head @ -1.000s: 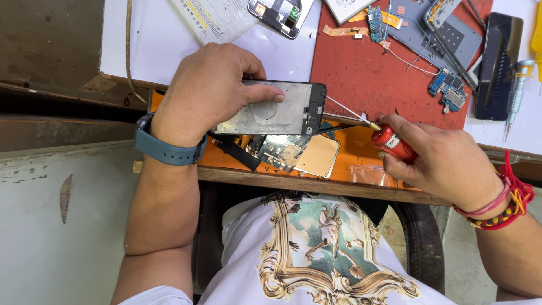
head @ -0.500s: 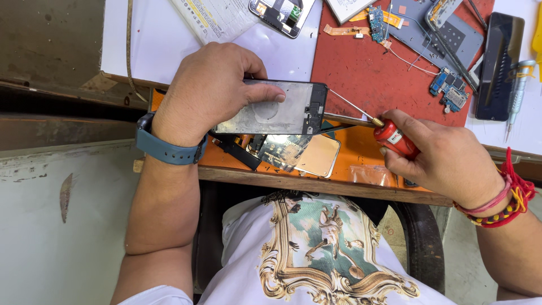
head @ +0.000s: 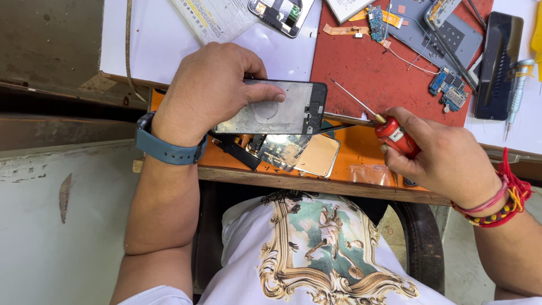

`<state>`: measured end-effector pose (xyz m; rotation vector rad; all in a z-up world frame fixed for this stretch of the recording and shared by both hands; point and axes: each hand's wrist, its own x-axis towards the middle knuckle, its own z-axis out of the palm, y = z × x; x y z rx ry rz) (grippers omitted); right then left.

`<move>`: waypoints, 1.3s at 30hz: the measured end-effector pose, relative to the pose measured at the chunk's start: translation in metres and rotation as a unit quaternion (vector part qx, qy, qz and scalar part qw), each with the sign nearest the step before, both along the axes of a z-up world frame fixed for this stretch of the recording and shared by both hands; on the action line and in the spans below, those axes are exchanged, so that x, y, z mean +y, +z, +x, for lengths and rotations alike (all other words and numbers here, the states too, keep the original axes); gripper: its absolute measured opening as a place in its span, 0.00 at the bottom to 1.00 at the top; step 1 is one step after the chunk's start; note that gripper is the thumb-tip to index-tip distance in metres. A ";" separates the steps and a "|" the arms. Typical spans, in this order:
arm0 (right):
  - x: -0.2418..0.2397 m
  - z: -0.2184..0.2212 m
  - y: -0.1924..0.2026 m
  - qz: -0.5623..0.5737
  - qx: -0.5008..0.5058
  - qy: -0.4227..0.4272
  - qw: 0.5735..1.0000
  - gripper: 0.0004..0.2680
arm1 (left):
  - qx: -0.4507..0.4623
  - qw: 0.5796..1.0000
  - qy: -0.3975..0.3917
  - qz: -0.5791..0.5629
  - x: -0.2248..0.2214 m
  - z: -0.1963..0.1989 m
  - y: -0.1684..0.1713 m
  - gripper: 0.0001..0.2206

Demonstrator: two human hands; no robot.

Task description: The person scrapes the edges of a phone screen and uses a screwdriver to pry the screen away from the housing.

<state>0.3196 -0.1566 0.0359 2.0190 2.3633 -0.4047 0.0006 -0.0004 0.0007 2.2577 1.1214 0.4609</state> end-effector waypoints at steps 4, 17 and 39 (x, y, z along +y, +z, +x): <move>-0.001 -0.001 -0.001 0.010 -0.007 0.009 1.000 0.21 | 0.003 1.000 0.000 -0.002 0.000 0.000 0.000 0.20; 0.000 -0.002 0.000 0.019 -0.014 0.037 0.999 0.21 | 0.002 1.000 -0.004 0.005 0.000 0.000 0.000 0.20; -0.007 -0.006 -0.006 0.014 0.008 0.009 1.000 0.22 | -0.012 1.000 -0.005 0.014 -0.001 0.001 -0.002 0.20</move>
